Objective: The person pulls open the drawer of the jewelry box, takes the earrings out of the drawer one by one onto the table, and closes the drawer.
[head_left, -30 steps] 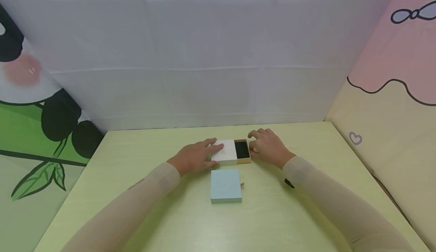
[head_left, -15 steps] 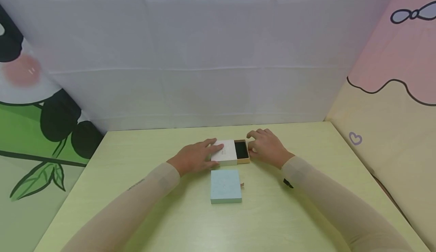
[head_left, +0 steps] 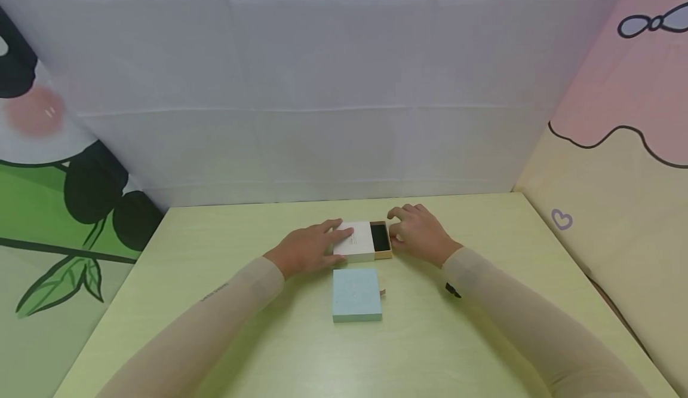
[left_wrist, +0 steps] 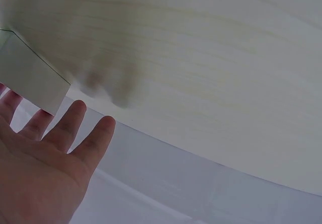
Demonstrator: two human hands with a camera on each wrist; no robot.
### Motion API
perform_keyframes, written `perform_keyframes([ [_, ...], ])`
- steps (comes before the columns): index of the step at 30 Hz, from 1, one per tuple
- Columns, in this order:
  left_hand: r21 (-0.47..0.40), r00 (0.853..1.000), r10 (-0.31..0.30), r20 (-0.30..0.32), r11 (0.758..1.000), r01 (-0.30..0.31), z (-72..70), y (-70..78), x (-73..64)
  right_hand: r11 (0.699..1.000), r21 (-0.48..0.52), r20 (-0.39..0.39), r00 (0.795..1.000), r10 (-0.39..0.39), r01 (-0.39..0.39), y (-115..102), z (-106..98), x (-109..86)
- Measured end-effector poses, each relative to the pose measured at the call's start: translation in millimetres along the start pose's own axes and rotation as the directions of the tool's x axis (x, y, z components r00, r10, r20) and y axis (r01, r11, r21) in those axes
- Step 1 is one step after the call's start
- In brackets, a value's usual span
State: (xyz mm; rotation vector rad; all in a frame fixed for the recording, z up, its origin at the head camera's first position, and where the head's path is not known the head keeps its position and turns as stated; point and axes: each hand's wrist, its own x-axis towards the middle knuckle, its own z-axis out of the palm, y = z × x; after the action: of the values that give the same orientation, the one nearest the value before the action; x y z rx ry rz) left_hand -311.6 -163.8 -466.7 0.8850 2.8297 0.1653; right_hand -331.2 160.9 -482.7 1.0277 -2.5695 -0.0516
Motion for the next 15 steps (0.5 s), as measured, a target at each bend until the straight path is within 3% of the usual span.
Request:
perform_keyframes([
  [15, -0.002, 1.000, -0.002, 0.001, 1.000, 0.002, -0.5, 1.1, -0.5, 1.000, 0.017, 0.002, 1.000, 0.005, -0.005, -4.5, -1.6, 2.3],
])
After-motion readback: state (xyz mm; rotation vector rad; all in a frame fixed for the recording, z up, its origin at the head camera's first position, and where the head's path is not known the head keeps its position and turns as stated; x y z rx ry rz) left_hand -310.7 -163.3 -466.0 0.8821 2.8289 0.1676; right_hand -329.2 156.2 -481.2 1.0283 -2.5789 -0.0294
